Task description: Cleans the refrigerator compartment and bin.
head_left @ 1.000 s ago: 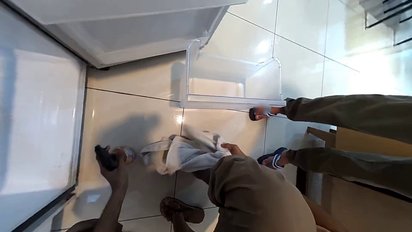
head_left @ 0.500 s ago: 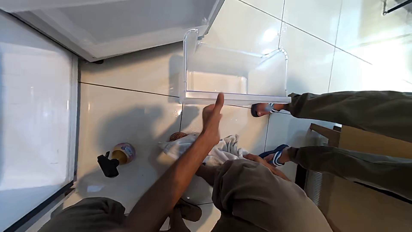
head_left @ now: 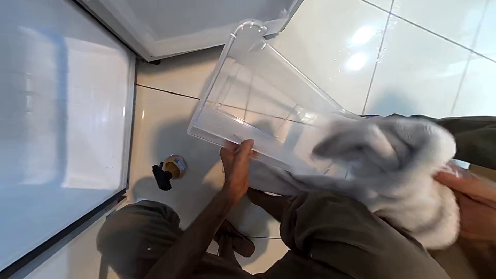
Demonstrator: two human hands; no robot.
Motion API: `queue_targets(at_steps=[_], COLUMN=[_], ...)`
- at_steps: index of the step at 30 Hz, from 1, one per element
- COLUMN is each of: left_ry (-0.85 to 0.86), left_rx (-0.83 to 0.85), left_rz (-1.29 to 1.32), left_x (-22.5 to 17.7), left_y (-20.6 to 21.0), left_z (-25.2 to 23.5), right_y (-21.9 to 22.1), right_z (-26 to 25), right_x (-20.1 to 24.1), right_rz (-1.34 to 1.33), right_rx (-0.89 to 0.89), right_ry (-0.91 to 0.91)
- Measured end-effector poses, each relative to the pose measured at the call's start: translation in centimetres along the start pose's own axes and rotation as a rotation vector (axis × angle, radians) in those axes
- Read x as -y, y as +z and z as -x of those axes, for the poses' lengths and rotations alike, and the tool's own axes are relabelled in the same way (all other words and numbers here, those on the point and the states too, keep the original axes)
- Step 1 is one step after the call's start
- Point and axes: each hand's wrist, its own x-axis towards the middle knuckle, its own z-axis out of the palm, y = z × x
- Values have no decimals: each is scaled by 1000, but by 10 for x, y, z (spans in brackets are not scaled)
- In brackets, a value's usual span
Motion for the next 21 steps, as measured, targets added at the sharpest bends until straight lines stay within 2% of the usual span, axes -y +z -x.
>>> queue_targets(at_steps=[3, 5, 7, 8, 10, 12, 15, 17, 19, 21], left_ry=[68, 118, 154, 164, 223, 274, 344, 391, 439, 478], left_rx=[22, 51, 54, 47, 22, 11, -31, -2, 36, 47], left_rz=[-35, -74, -108, -118, -94, -50, -37, -64, -51, -21], left_x=[-5, -7, -8, -9, -12, -10, -11, -5, 5, 10], left_y=[-9, -7, -8, -9, -8, -6, 13, 22, 28, 28], left_z=[5, 4, 2, 1, -9, -9, -14, -14, -15, -20], right_y=[77, 126, 163, 170, 173, 174, 157, 136, 112, 84], right_z=[-98, -185, -251, -267, -286, -299, -328, -327, -301, -263], right_x=[-12, -56, -107, -123, -120, -106, -109, -122, -142, -172], right_rz=[439, 579, 649, 718, 902, 1170, 1511, 1565, 1562, 1563], right_rx=[-64, -180, -153, -66, 99, 120, -34, -162, -186, -124], right_ry=[-207, -363, -596, -692, -896, -1041, -1046, -1027, -876, -677])
